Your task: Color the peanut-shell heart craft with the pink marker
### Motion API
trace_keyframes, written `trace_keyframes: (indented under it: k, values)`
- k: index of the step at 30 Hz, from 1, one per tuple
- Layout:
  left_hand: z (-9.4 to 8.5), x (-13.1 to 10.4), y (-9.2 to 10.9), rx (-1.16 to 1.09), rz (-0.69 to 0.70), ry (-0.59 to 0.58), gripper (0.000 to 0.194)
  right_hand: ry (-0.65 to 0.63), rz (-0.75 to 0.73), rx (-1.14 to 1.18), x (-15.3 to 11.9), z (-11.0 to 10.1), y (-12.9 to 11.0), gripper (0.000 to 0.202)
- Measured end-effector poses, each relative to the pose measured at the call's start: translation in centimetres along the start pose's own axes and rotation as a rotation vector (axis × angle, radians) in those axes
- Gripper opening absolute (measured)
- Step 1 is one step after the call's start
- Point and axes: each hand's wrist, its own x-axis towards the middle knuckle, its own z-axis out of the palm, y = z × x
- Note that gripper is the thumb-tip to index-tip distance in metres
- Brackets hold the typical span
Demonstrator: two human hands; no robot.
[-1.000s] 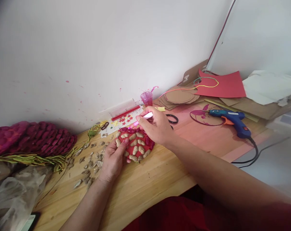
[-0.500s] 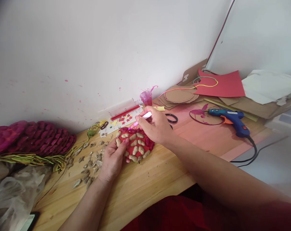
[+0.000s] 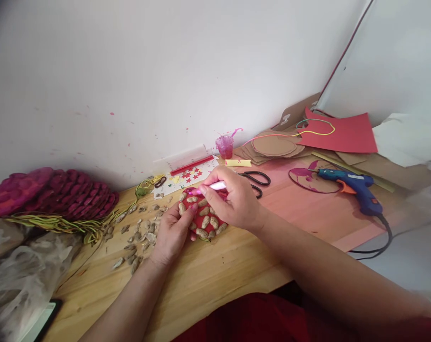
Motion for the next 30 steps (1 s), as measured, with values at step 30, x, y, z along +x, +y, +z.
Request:
trace_keyframes:
  k: [30]
  values:
    - [0.2, -0.2, 1.06, 0.045, -0.03, 0.015, 0.034, -0.16, -0.238, -0.157, -0.35, 0.09, 0.55, 0.01]
